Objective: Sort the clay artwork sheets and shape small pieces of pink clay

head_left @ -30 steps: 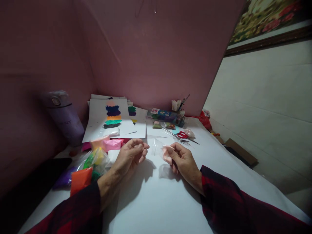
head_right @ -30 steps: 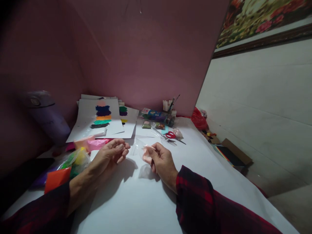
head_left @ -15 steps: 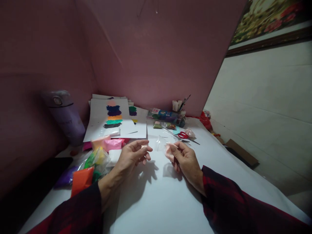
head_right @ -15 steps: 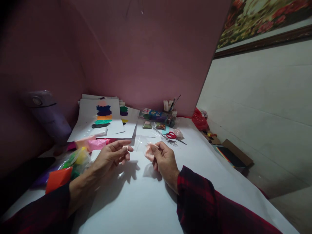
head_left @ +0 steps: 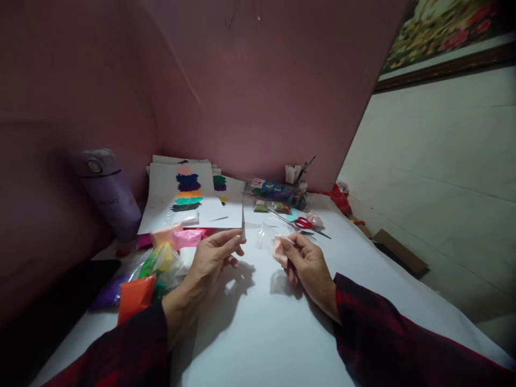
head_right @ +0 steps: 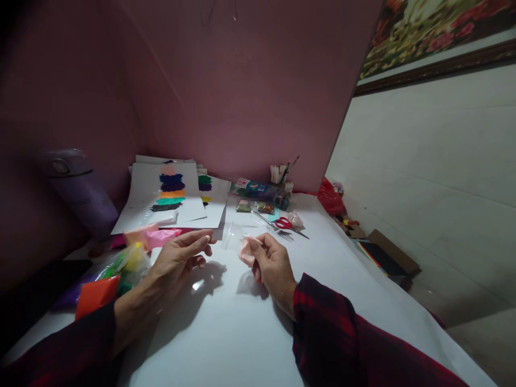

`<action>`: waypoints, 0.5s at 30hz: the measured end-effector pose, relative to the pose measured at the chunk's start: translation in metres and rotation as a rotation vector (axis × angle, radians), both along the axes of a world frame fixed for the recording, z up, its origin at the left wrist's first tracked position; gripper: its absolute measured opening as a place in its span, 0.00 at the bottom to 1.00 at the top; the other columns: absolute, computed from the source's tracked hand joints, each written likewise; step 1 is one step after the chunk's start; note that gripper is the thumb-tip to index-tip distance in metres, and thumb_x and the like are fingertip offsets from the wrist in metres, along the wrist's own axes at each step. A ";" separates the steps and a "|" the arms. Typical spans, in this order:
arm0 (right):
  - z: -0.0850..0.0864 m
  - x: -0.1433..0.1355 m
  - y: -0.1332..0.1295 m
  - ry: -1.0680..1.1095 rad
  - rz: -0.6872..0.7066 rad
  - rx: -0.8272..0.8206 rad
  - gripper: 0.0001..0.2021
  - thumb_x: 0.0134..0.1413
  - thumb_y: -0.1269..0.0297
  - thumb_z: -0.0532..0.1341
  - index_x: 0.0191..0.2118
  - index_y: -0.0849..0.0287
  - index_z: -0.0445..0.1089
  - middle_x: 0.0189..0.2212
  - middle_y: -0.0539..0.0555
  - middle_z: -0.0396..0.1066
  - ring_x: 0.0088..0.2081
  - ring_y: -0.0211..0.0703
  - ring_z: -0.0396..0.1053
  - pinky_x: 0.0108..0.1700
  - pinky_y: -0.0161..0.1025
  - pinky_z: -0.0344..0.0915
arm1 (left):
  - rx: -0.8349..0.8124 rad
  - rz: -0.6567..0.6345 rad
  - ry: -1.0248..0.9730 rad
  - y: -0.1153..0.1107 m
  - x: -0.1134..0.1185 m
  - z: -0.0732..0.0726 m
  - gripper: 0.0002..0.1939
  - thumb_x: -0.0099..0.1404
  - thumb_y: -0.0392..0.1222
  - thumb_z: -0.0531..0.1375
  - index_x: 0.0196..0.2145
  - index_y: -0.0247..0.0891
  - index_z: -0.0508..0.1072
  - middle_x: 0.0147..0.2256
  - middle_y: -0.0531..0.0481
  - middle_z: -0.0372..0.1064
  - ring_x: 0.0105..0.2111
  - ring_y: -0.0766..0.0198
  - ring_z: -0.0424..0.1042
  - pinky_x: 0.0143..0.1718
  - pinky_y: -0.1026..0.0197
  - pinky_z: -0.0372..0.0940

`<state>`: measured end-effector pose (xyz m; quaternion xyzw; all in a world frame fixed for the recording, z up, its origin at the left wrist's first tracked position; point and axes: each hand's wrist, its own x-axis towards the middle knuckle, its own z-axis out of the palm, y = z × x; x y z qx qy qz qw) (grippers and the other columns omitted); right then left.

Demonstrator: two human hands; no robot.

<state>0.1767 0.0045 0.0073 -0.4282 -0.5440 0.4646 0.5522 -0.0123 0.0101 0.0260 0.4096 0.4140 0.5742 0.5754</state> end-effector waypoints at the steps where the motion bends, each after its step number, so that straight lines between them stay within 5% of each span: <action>1: 0.000 0.000 0.000 -0.006 0.002 -0.004 0.16 0.54 0.50 0.60 0.28 0.59 0.61 0.10 0.41 0.58 0.09 0.27 0.52 0.10 0.24 0.46 | 0.002 0.021 0.011 0.001 0.000 -0.001 0.16 0.48 0.43 0.70 0.32 0.31 0.74 0.26 0.50 0.69 0.22 0.71 0.63 0.18 0.69 0.59; 4: 0.000 0.001 0.000 -0.040 0.007 -0.012 0.16 0.55 0.50 0.59 0.29 0.59 0.62 0.09 0.41 0.58 0.09 0.27 0.52 0.11 0.24 0.45 | -0.013 0.048 0.044 0.002 -0.001 -0.002 0.15 0.49 0.46 0.69 0.25 0.32 0.70 0.19 0.56 0.61 0.16 0.75 0.56 0.15 0.71 0.53; 8: 0.000 0.001 0.000 -0.098 0.017 -0.023 0.17 0.56 0.50 0.58 0.31 0.60 0.64 0.08 0.42 0.57 0.09 0.27 0.50 0.11 0.24 0.45 | -0.041 0.010 0.029 0.001 0.000 -0.004 0.16 0.53 0.50 0.65 0.28 0.34 0.69 0.19 0.56 0.61 0.15 0.75 0.55 0.13 0.71 0.50; 12: -0.001 0.001 0.001 -0.098 0.021 -0.020 0.15 0.56 0.51 0.58 0.33 0.60 0.65 0.10 0.43 0.60 0.09 0.27 0.51 0.10 0.25 0.46 | -0.065 -0.088 0.003 -0.001 0.003 -0.004 0.13 0.52 0.41 0.65 0.34 0.33 0.70 0.25 0.52 0.67 0.19 0.72 0.62 0.17 0.69 0.57; 15: -0.001 0.000 0.000 -0.098 0.037 -0.018 0.15 0.56 0.51 0.58 0.32 0.60 0.64 0.11 0.43 0.61 0.09 0.28 0.52 0.10 0.25 0.46 | -0.116 -0.108 -0.025 -0.004 0.004 -0.002 0.12 0.53 0.39 0.62 0.35 0.33 0.70 0.22 0.56 0.61 0.18 0.73 0.59 0.17 0.69 0.55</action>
